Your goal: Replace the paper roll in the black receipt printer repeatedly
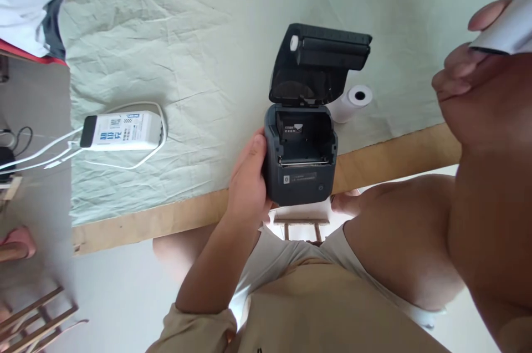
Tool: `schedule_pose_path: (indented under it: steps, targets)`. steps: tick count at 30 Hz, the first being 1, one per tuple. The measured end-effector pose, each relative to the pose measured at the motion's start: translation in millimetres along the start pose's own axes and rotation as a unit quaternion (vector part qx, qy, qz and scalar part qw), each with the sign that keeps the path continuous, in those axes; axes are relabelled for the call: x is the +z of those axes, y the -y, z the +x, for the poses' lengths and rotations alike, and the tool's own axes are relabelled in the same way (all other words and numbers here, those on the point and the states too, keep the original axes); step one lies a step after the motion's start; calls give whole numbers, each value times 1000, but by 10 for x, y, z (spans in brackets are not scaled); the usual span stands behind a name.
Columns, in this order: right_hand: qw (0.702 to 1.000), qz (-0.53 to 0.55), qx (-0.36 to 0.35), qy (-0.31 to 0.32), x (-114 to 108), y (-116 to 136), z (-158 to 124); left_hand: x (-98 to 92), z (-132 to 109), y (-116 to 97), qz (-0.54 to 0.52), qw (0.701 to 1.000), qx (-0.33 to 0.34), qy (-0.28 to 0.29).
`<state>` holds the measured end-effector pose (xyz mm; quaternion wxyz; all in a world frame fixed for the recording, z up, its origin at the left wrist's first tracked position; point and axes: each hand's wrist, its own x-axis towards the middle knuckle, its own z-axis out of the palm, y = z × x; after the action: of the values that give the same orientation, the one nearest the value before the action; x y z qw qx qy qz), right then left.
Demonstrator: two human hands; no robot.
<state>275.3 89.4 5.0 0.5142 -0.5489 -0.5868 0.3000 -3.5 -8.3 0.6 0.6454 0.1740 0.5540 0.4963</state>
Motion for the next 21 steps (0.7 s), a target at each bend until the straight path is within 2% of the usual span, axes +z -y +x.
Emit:
schedule_pose_path:
  steps: [1, 2, 3, 6, 10, 14, 18, 19, 21]
  targets:
    - [992, 84, 69, -57, 27, -85, 43, 1, 9, 0, -2, 1000, 7, -3]
    - [985, 106, 88, -101, 65, -134, 55, 3, 15, -2, -3, 1000, 13, -7]
    - [987, 87, 66, -122, 106, -149, 38, 6, 18, -4, -3, 1000, 16, -8]
    - [996, -61, 7, -68, 170, -87, -94, 18, 17, -12, 0, 1000, 17, -10]
    - [969, -241, -35, -32, 105, -91, -143, 36, 15, -24, 1, 1000, 6, -29]
    - [953, -301, -9, -34, 60, -255, -10, 70, 21, -33, -42, 999, 26, -14]
    - [927, -365, 70, -37, 84, -262, 13, 92, 15, -40, -41, 999, 27, 3]
    - [923, -379, 56, -42, 92, -221, -22, 93, 13, -41, -39, 999, 30, 2]
    - [916, -394, -46, -63, 122, -108, -136, 91, 11, -41, -45, 998, 42, 0]
